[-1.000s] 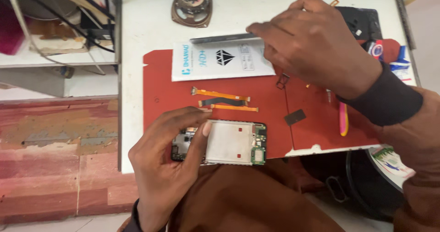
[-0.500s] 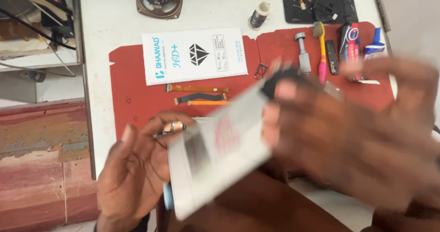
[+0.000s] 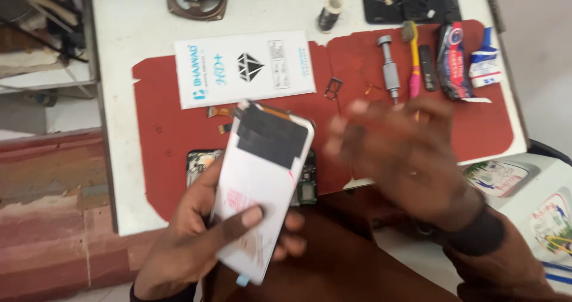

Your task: The person cleans the internal frame of a disassembled smartphone with a toothbrush, then uses a screwdriver to secure the camera module and other internal components. They handle the motherboard and a new screen assembly, aligning parts and preparing for reassembly.

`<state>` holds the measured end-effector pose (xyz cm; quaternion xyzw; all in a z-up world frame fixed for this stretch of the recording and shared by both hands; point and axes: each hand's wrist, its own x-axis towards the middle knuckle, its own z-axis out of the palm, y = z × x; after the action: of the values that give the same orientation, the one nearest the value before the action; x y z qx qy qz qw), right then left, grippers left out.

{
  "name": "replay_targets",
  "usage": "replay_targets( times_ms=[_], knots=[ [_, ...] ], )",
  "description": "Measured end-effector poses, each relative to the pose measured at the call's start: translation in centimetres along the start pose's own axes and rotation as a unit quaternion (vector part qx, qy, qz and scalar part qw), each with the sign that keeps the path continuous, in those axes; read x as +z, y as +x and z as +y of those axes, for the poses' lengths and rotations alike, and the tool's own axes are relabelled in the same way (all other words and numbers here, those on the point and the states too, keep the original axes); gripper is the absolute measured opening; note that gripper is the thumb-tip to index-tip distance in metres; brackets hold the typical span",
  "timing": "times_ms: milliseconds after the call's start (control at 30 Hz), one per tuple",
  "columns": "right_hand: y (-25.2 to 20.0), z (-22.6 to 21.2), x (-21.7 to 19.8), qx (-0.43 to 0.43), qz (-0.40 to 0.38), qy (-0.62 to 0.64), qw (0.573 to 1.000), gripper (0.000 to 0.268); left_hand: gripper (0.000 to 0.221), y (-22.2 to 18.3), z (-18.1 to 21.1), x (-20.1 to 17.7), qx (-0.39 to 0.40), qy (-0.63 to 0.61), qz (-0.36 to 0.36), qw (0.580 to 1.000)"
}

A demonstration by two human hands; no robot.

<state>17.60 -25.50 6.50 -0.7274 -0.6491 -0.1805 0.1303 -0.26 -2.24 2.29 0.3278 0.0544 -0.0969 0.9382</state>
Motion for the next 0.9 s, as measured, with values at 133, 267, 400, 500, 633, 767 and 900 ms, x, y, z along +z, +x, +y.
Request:
replay_targets(
  times_ms=[133,267,400,500,633,767,900],
  knots=[
    [-0.9,1.1,0.0,0.118,-0.107,-0.053,0.986,0.040,0.064,0.1,0.8,0.7,0.062,0.074,0.103,0.990],
    [-1.0,1.7,0.3,0.133,-0.160,-0.020,0.978,0.044,0.057,0.7,1.0,1.0,0.118,0.087,0.083,0.986],
    [-1.2,2.1,0.5,0.164,-0.190,0.017,0.968,0.038,0.057,0.4,0.7,1.4,0.141,0.116,0.073,0.980],
    [-1.1,2.9,0.9,0.163,-0.203,-0.002,0.966,0.039,0.060,0.5,0.8,1.3,0.135,0.130,0.076,0.979],
    [-1.5,3.3,1.3,0.135,-0.247,-0.077,0.956,0.037,0.066,0.8,0.7,0.7,0.165,0.127,0.058,0.976],
    [-2.0,3.6,2.0,0.179,-0.267,-0.027,0.947,0.040,0.067,0.6,0.6,0.7,0.178,0.084,0.071,0.978],
    [-2.7,3.4,2.3,0.220,-0.253,0.021,0.942,0.040,0.064,0.6,0.8,0.6,0.190,0.082,0.090,0.974]
  ],
)
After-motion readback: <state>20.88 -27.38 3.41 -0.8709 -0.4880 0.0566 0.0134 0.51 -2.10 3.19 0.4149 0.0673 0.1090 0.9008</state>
